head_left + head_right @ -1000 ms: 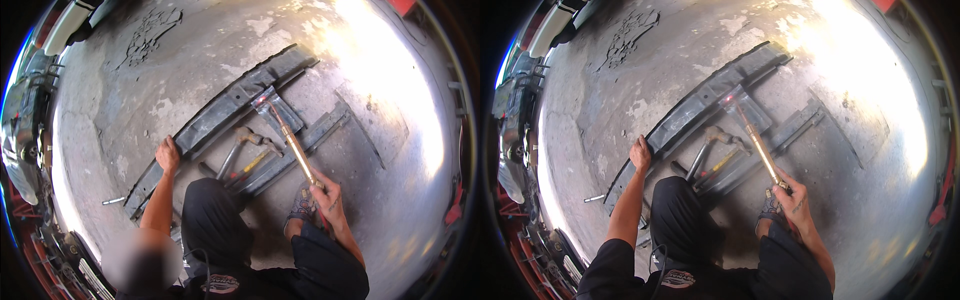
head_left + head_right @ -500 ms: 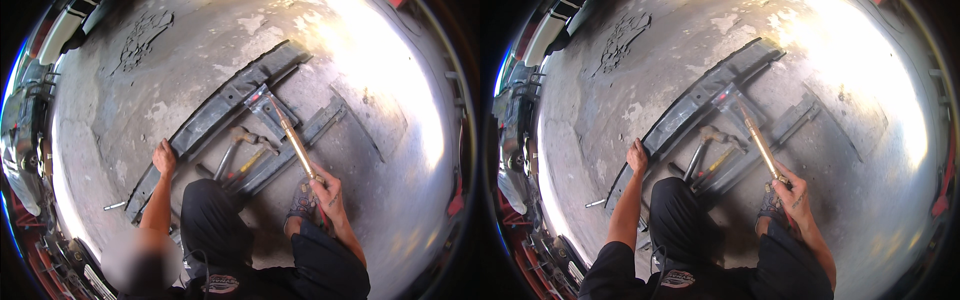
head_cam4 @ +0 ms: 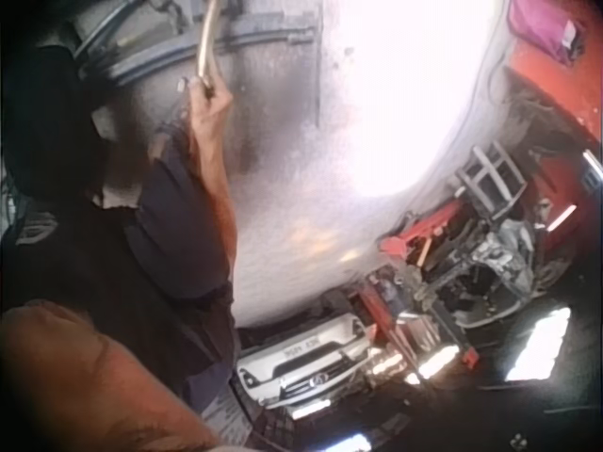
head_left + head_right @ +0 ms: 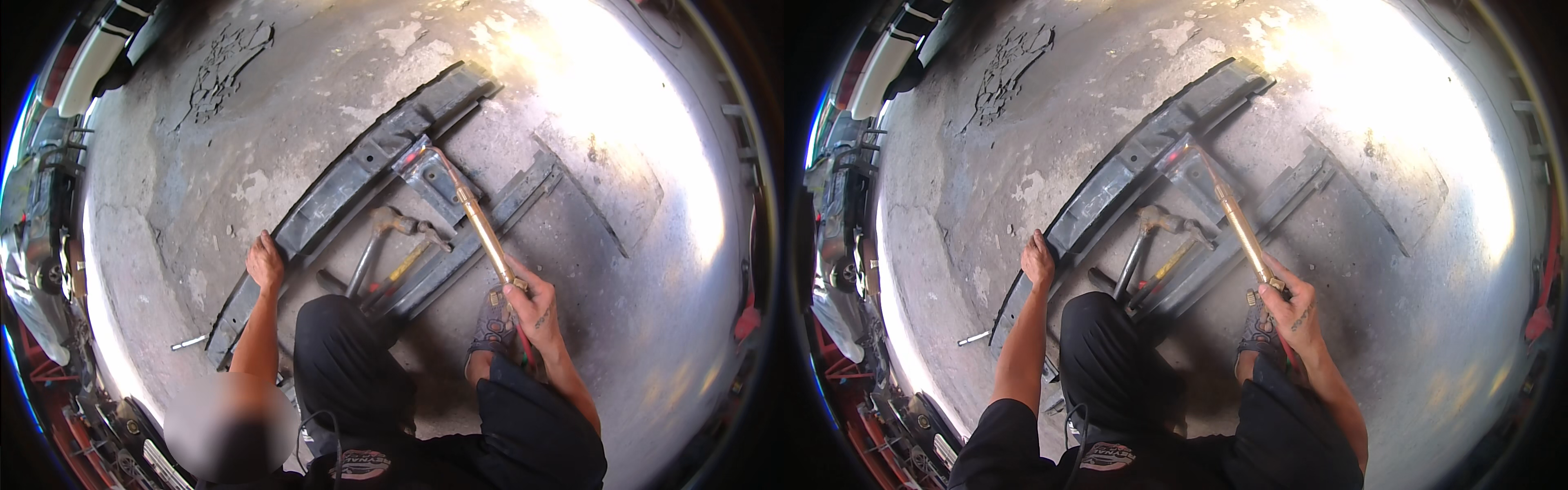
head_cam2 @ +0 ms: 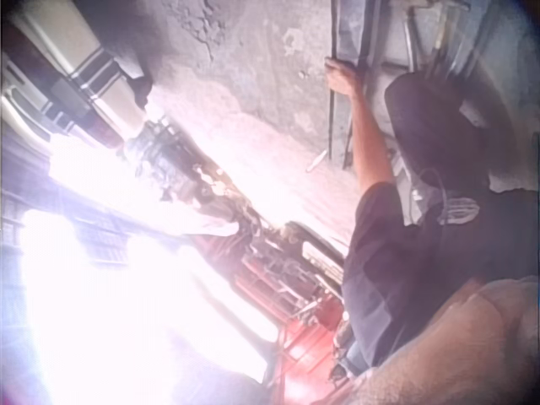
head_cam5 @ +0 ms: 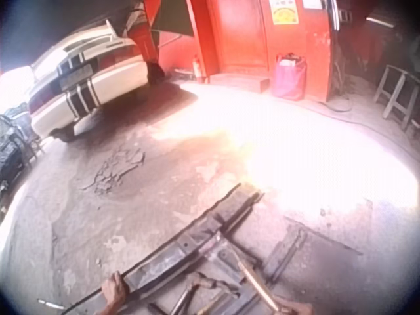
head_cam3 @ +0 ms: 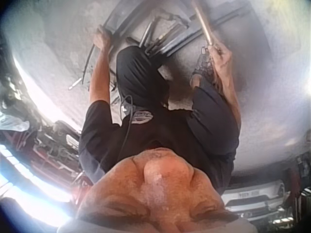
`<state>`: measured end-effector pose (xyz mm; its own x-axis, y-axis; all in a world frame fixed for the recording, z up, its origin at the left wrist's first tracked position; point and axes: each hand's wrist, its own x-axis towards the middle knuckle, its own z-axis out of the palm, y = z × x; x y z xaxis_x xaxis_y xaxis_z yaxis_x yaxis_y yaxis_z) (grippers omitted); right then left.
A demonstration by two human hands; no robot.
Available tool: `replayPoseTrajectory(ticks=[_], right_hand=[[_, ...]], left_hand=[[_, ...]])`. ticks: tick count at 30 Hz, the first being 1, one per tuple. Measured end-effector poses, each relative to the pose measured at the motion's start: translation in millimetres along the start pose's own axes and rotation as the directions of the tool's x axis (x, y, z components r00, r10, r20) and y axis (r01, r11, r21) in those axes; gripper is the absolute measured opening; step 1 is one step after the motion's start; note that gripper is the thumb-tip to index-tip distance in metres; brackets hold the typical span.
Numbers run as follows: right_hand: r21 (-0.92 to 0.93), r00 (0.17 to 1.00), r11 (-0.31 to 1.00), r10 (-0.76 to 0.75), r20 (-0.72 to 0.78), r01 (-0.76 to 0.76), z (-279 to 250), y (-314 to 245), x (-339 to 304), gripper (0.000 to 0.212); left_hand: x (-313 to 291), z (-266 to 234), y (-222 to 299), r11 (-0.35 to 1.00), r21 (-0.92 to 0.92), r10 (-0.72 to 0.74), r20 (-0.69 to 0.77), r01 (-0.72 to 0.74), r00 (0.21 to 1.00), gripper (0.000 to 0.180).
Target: The person uses a welding torch to heat and weld a metal frame on the floor. They also use a hammer to adjust the frame during the process.
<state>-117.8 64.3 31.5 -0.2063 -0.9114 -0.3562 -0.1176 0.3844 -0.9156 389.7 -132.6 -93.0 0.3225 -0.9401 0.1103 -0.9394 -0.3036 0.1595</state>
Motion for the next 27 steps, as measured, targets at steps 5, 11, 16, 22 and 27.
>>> replayPoseTrajectory(ticks=[5,11,16,22,27], right_hand=[[0.059,1.000,0.998,0.017,-0.009,-0.016,-0.1,1.8,0.8,0.049],[0.113,0.999,0.992,0.052,0.006,-0.052,-7.4,3.2,6.4,0.049],[0.252,0.989,0.957,0.139,0.048,-0.147,-13.4,-4.6,9.1,0.048],[0.357,0.990,0.923,0.124,0.073,-0.142,-17.7,-8.4,13.7,0.051],[0.336,0.991,0.933,0.112,0.074,-0.130,-21.1,-2.8,14.2,0.052]], left_hand=[[0.3,0.2,0.6,1.000,0.000,-0.012,0.002,0.012,1.000,0.057],[-0.8,0.7,-0.3,1.000,-0.010,0.008,-0.016,-0.008,1.000,0.056],[-1.3,-0.3,-0.9,0.998,-0.014,0.060,-0.024,-0.060,0.998,0.055],[-0.9,1.6,-2.5,0.999,-0.013,0.044,-0.034,-0.045,0.998,0.057],[-0.9,2.5,-1.7,0.999,-0.001,0.041,-0.018,-0.041,0.999,0.057]])
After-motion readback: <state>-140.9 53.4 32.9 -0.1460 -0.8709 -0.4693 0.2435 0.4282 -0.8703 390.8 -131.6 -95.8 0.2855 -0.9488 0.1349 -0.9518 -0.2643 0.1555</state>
